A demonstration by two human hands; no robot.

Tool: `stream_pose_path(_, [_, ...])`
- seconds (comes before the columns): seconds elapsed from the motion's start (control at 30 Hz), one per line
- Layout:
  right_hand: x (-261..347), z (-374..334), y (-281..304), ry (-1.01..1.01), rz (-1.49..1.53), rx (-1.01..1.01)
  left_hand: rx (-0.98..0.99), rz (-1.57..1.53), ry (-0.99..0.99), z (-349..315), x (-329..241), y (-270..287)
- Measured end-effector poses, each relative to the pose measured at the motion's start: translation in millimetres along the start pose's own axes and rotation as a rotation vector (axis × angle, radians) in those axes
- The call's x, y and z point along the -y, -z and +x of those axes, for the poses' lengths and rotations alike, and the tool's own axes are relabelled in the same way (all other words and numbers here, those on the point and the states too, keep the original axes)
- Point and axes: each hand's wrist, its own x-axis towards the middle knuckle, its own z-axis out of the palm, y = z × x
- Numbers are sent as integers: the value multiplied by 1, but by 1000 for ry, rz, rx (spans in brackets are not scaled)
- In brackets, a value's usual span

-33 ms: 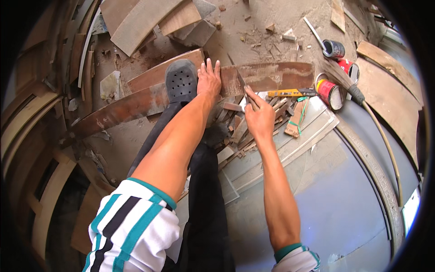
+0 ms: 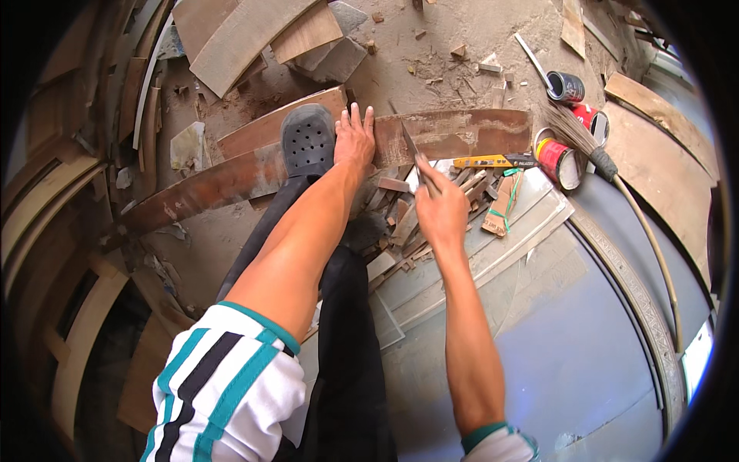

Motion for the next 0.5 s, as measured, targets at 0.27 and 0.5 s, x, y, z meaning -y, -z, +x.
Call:
stream_pose_path(0.27, [-17,-39,8,34,163,-79,31,-9,-20,-5,4,13])
stream_pose_path(0.5, [-38,25,-31,44,12,-40,-50,-2,-57,6,-6,-8])
